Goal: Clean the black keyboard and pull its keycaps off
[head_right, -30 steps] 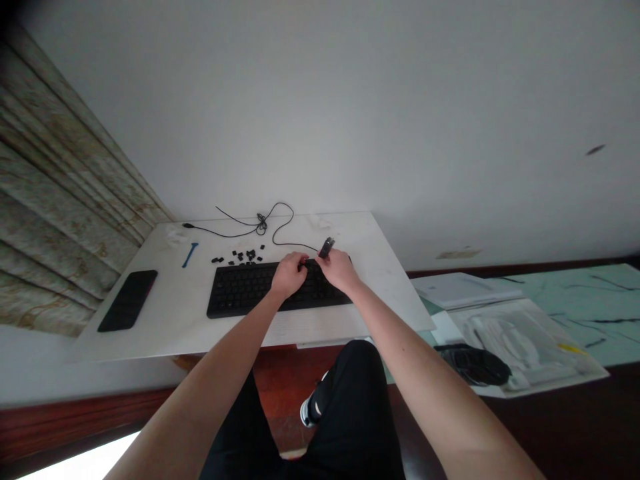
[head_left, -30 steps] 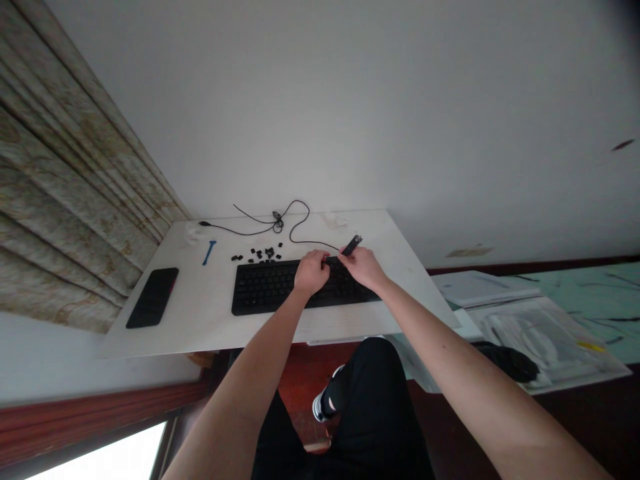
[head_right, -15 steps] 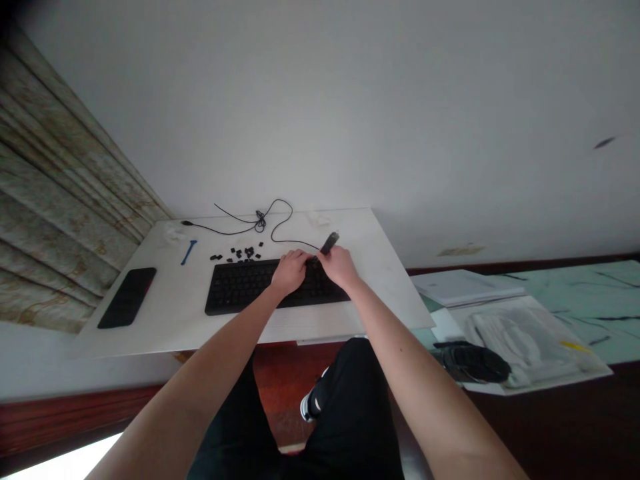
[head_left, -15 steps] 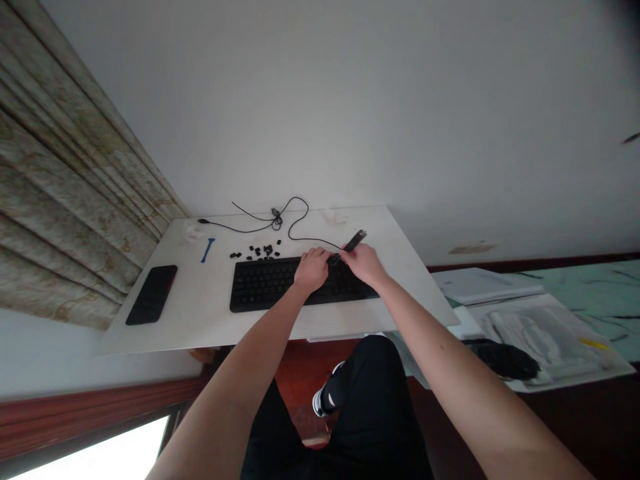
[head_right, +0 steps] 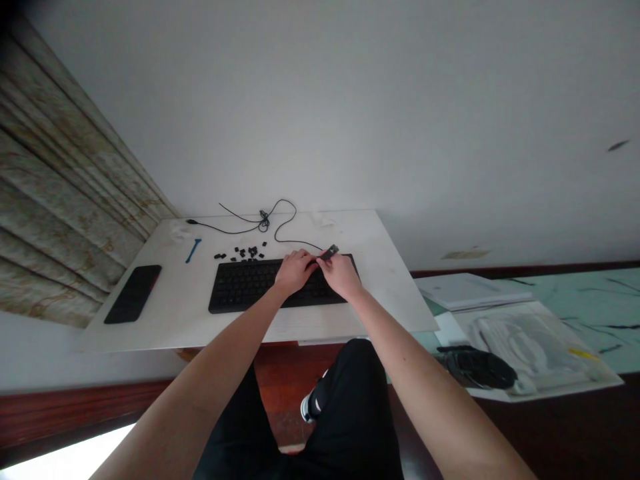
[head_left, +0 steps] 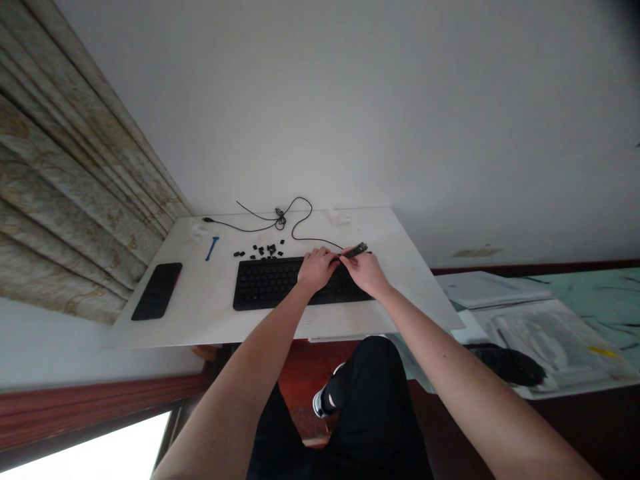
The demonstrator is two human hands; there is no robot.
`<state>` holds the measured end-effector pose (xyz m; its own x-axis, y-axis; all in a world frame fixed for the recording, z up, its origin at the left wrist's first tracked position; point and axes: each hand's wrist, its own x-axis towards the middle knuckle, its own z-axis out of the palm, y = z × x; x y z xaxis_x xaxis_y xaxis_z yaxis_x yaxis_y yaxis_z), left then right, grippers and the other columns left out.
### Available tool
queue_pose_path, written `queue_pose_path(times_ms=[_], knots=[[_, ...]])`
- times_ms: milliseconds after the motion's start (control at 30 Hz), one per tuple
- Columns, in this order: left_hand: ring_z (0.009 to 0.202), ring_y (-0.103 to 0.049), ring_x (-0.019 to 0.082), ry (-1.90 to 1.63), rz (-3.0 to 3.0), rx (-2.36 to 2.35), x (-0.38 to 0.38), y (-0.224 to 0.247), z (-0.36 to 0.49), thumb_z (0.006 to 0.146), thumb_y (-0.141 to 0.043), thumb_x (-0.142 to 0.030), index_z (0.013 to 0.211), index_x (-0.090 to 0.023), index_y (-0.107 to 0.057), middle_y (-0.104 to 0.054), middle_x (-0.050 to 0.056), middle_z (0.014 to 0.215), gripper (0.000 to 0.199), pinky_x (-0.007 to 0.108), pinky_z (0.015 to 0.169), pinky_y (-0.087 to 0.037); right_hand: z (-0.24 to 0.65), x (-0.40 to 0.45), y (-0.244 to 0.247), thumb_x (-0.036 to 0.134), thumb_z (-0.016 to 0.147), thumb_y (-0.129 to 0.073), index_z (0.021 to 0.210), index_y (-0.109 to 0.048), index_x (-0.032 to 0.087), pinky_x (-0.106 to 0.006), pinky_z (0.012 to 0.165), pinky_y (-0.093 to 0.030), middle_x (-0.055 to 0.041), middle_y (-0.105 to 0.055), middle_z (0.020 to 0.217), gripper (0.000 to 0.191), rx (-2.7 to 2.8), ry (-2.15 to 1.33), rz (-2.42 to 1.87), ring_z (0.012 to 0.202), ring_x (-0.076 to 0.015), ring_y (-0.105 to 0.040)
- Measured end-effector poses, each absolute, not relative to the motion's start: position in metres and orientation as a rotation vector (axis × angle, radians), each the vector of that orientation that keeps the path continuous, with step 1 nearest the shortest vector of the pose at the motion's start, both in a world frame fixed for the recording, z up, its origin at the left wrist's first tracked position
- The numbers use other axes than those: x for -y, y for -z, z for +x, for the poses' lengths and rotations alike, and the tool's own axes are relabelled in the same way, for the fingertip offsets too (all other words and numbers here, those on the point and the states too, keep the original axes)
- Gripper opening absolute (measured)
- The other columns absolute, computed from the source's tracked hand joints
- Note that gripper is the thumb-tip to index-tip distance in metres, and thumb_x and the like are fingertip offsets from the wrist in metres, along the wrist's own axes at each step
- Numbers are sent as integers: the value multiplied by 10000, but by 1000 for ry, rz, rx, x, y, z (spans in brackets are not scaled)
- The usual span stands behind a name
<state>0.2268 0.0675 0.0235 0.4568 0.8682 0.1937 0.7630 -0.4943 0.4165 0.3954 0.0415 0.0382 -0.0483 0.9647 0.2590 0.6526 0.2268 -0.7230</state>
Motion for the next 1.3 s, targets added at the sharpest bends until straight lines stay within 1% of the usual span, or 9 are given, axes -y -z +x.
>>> queue_pose_path(times_ms=[133, 267, 400, 600, 767, 900, 1000, 1167, 1300], knots=[[1118, -566, 278, -549, 2460, -1419, -64, -25, 228, 1012, -483, -324, 1139, -219, -671, -637, 107, 1133, 250, 428, 966, -434, 392, -29, -29, 354, 938, -583, 1030, -712, 211, -347, 840, -582, -85, -771, 970, 213, 1710, -626, -1377, 914, -252, -746], [1092, -581, 264, -567, 2522, -1433, -61, -25, 229, 1026, -456, -312, 1080, -191, -665, -655, 112, 1101, 248, 401, 940, -443, 392, -22, -31, 397, 933, -596, 1030, -714, 220, -355, 897, -567, -90, -768, 1029, 234, 1651, -542, -1388, 950, -251, -740], [1013, -613, 231, -643, 2548, -1358, -62, -21, 228, 1026, -478, -358, 1018, -185, -663, -685, 85, 1024, 254, 367, 906, -468, 403, -24, -32, 468, 921, -602, 1028, -710, 187, -375, 829, -585, -97, -769, 923, 320, 1529, -480, -1434, 872, -256, -744], [935, -634, 212, -800, 2461, -1259, -66, -14, 224, 987, -570, -351, 947, -182, -679, -712, 63, 948, 205, 356, 898, -506, 440, -44, -18, 574, 837, -667, 974, -697, 151, -380, 754, -606, -98, -759, 838, 446, 1131, -567, -1443, 799, -246, -742], [1003, -639, 214, -870, 2359, -1302, -67, -10, 222, 989, -567, -287, 1013, -193, -694, -719, 63, 1002, 159, 364, 941, -512, 481, -47, 0, 525, 762, -719, 821, -686, 138, -288, 586, -578, -84, -734, 732, 393, 780, -573, -1443, 628, -196, -715], [1027, -641, 199, -875, 2287, -1325, -70, -14, 221, 1002, -532, -258, 1054, -192, -698, -724, 67, 1048, 186, 347, 969, -500, 493, -40, 13, 479, 750, -710, 746, -681, 143, -307, 622, -584, -86, -728, 680, 337, 721, -496, -1535, 639, -213, -718], [1033, -646, 200, -769, 2307, -1401, -77, -25, 213, 1017, -495, -282, 1058, -195, -701, -726, 73, 1064, 227, 336, 957, -491, 489, -37, 15, 492, 767, -688, 734, -689, 151, -339, 664, -589, -98, -734, 678, 343, 793, -431, -1623, 673, -247, -732], [1063, -638, 255, -315, 2520, -1612, -95, -42, 174, 1023, -464, -316, 1009, -194, -708, -725, 100, 1064, 273, 399, 953, -455, 485, -36, 11, 552, 779, -659, 758, -699, 153, -356, 659, -577, -114, -740, 688, 401, 830, -440, -1649, 682, -277, -739], [1112, -609, 273, -246, 2495, -1783, -102, -42, 141, 1026, -434, -319, 1067, -194, -701, -692, 118, 1142, 298, 408, 938, -462, 488, -37, 13, 577, 784, -646, 765, -701, 151, -385, 691, -572, -128, -742, 703, 430, 861, -428, -1680, 689, -293, -738]])
